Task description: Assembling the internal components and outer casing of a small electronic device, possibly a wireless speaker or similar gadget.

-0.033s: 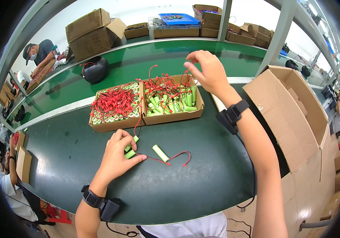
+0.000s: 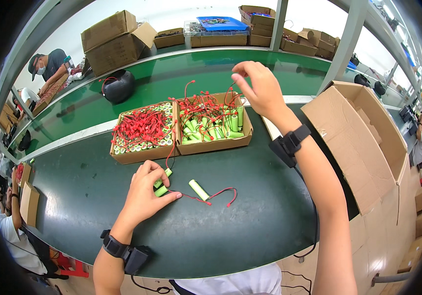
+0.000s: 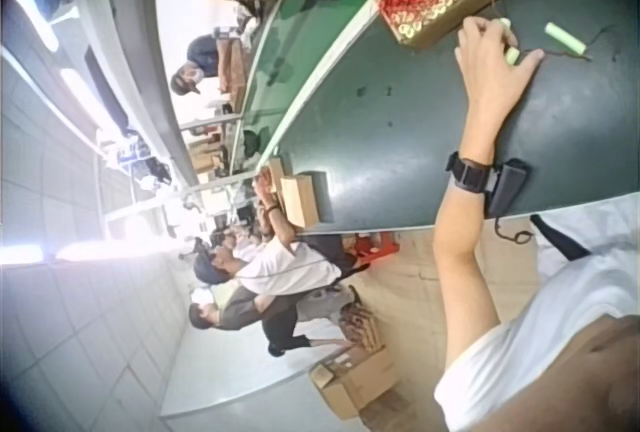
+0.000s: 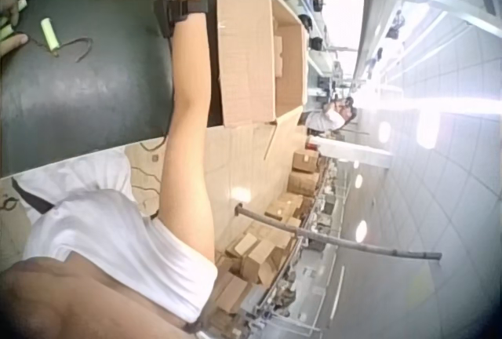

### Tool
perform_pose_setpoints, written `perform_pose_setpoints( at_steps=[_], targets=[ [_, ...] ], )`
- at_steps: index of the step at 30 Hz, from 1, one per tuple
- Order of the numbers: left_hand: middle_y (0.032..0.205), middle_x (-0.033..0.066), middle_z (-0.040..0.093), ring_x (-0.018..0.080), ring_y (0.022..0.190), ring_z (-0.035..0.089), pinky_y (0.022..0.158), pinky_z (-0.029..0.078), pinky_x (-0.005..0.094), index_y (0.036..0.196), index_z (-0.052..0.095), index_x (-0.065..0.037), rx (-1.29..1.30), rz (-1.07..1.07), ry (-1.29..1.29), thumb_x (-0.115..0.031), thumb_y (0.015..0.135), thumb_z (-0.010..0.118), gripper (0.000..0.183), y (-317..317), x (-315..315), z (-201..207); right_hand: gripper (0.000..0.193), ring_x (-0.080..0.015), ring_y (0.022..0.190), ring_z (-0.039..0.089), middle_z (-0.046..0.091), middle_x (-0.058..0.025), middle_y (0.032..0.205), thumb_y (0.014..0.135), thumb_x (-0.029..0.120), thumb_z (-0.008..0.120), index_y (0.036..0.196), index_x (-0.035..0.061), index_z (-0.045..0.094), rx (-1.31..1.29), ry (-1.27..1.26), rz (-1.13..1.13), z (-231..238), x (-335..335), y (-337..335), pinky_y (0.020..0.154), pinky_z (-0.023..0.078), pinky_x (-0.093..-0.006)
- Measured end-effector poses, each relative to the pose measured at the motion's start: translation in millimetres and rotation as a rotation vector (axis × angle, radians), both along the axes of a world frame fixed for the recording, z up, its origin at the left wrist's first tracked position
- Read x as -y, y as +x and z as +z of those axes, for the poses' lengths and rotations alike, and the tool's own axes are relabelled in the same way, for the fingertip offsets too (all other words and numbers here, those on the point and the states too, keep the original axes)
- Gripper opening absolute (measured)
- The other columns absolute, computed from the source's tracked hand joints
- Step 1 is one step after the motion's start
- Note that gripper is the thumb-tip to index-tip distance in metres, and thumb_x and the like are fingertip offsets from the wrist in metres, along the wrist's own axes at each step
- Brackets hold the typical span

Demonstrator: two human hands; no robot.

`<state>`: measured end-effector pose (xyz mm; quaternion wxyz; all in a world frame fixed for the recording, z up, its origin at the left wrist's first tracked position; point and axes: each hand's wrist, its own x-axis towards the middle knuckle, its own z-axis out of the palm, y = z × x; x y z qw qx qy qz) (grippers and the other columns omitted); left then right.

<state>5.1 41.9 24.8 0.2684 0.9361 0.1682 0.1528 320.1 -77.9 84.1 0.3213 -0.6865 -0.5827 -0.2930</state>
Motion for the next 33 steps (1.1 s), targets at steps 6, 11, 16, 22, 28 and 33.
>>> perform_pose_setpoints(
  at_steps=[6, 11, 16, 22, 28, 33],
  targets=[
    [0.094, 0.0065, 0.051, 0.0267, 0.093, 0.051, 0.082, 0.04, 0.0384, 0.074, 0.056, -0.007, 0.011, -0.004, -0.003, -0.023, 0.062, 0.082, 0.033, 2.0, 1.6, 0.4, 0.014, -0.0186, 0.066, 0.056, 0.058, -0.0088, 0.077, 0.091, 0.011, 0.052, 0.097, -0.0004, 0.057, -0.119, 0.112, 0.076, 22.4, 31.9, -36.1, 0.062, 0.045, -0.0284],
    [0.093, 0.0086, 0.057, 0.027, 0.087, 0.056, 0.076, 0.045, 0.0366, 0.072, 0.057, -0.004, 0.108, -0.007, -0.028, -0.013, 0.063, 0.08, 0.027, 4.8, -4.3, -7.5, 0.025, -0.0063, 0.065, 0.051, 0.057, 0.0001, 0.072, 0.09, 0.022, 0.059, 0.099, -0.0002, 0.058, -1.619, -0.235, 0.471, 24.4, 72.2, -82.3, 0.057, 0.041, -0.0213],
    [0.092, 0.0105, 0.06, 0.0254, 0.08, 0.058, 0.069, 0.047, 0.0334, 0.069, 0.054, -0.002, 0.15, -0.012, -0.066, -0.005, 0.063, 0.078, 0.025, 4.0, -6.5, -6.7, 0.035, -0.0187, 0.074, 0.06, 0.057, -0.0081, 0.093, 0.079, 0.025, 0.07, 0.105, 0.0039, 0.058, -0.75, -0.952, 0.409, -4.0, 77.6, -121.0, 0.066, 0.048, -0.034],
    [0.095, 0.0097, 0.061, 0.0238, 0.081, 0.057, 0.067, 0.046, 0.0323, 0.069, 0.054, -0.002, 0.156, -0.06, -0.123, -0.002, 0.064, 0.076, 0.023, 10.7, -3.6, -4.8, 0.014, -0.024, 0.071, 0.06, 0.058, -0.0045, 0.081, 0.081, 0.019, 0.065, 0.087, 0.0071, 0.061, -0.563, -0.859, 0.38, -36.8, 66.2, -122.6, 0.063, 0.046, -0.0387],
    [0.094, 0.0089, 0.062, 0.0224, 0.081, 0.057, 0.067, 0.045, 0.0312, 0.07, 0.054, -0.003, 0.153, -0.049, -0.111, 0.0, 0.065, 0.075, 0.021, 6.9, -4.3, -4.0, 0.015, -0.0205, 0.066, 0.058, 0.057, -0.001, 0.074, 0.074, 0.023, 0.067, 0.081, 0.0099, 0.062, -0.674, -0.821, 0.441, -37.1, 63.1, -119.1, 0.058, 0.044, -0.0339],
    [0.093, 0.0088, 0.061, 0.0203, 0.078, 0.057, 0.066, 0.045, 0.0296, 0.072, 0.054, -0.002, 0.161, -0.057, -0.149, -0.001, 0.064, 0.075, 0.022, 9.8, -3.4, -2.4, 0.015, -0.0187, 0.065, 0.058, 0.057, -0.0007, 0.073, 0.071, 0.021, 0.066, 0.082, 0.0108, 0.064, -0.644, -0.827, 0.399, -42.3, 65.3, -118.5, 0.058, 0.044, -0.0337]
  ],
)
